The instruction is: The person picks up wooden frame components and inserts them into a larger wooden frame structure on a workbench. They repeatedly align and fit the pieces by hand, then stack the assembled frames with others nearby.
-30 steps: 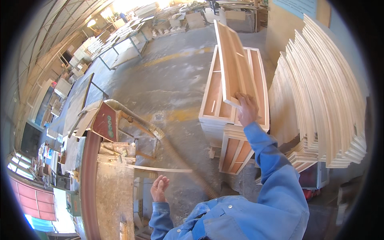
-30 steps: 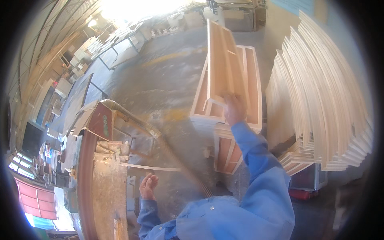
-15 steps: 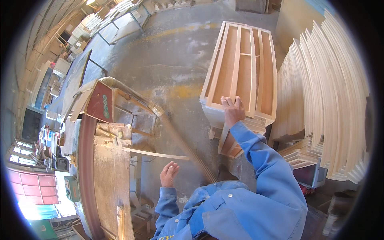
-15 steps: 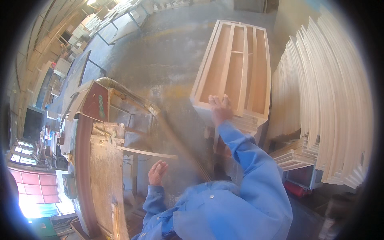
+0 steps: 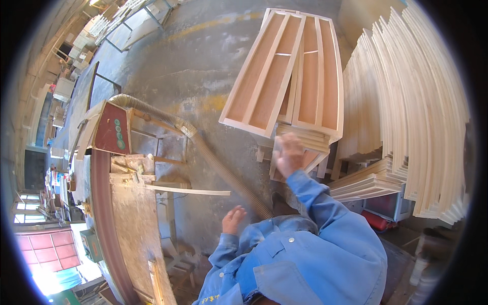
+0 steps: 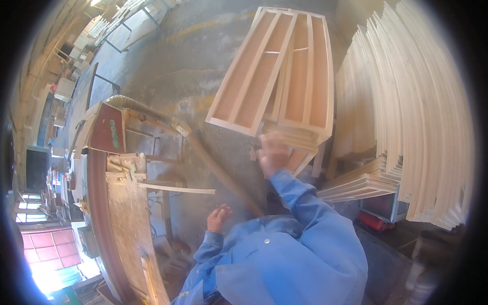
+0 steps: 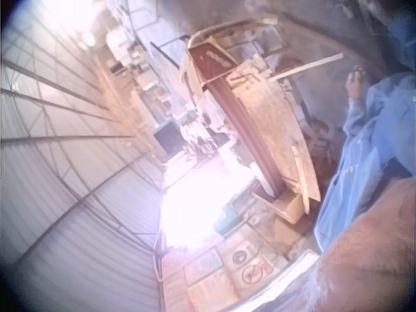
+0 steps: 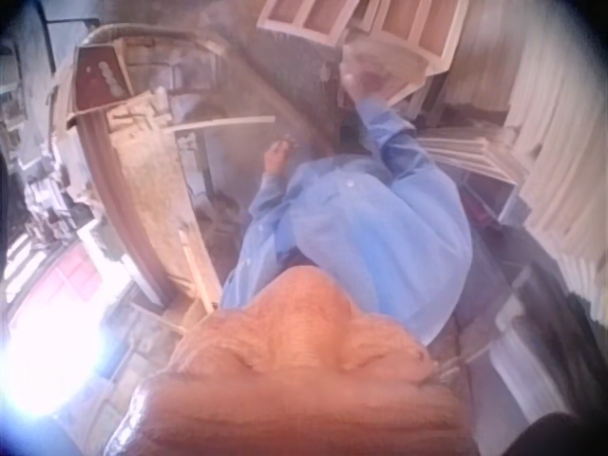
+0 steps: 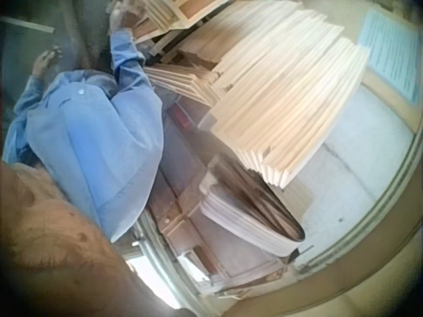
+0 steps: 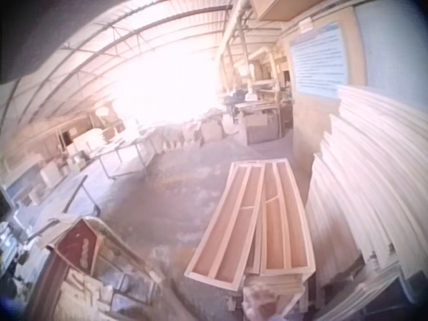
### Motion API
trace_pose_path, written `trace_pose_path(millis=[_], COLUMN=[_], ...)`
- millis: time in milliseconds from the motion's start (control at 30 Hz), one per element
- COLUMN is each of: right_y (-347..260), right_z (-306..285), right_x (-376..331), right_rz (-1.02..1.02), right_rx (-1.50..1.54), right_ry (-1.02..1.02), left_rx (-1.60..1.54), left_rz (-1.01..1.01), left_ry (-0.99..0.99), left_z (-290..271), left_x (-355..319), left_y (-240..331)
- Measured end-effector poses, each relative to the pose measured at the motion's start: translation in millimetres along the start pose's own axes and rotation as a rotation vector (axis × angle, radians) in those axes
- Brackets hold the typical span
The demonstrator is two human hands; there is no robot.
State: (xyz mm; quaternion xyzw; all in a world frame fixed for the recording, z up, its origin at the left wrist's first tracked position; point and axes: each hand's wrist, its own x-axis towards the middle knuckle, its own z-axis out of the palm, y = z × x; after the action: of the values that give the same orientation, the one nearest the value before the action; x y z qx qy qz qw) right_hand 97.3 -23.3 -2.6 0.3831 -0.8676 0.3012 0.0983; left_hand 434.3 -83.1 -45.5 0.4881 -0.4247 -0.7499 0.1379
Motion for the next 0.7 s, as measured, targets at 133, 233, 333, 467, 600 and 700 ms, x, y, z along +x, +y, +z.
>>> trace_pose_path(millis=[133,233,333,467,600,700], right_y=[69,86,84,73,68,58], right_z=[-17,-19,-25,-47,-66,-70], right_x=[-29,-48,-55,-65,-82,-96], right_rz=[0.097,-0.034,-0.041,-0.026,0.050,-0.058], right_rx=[-0.230,-0.275,-0.273,-0.235,-0.215,-0.211], right_ry=[0.005,-0.038,-0.073,-0.157,-0.492,-0.705], left_rx=[0.004,0.056,0.087,0.045,0.006,0.086], left_rz=[-0.059,-0.080,-0.117,-0.151,-0.179,-0.123], left_ry=[-0.008,-0.039,-0.057,-0.036,0.021,0.008], left_z=[10,15,19,17,13,12], left_x=[-8,-9,-8,-12,-18,-18], left_y=[-12,-18,-22,-26,-27,-29])
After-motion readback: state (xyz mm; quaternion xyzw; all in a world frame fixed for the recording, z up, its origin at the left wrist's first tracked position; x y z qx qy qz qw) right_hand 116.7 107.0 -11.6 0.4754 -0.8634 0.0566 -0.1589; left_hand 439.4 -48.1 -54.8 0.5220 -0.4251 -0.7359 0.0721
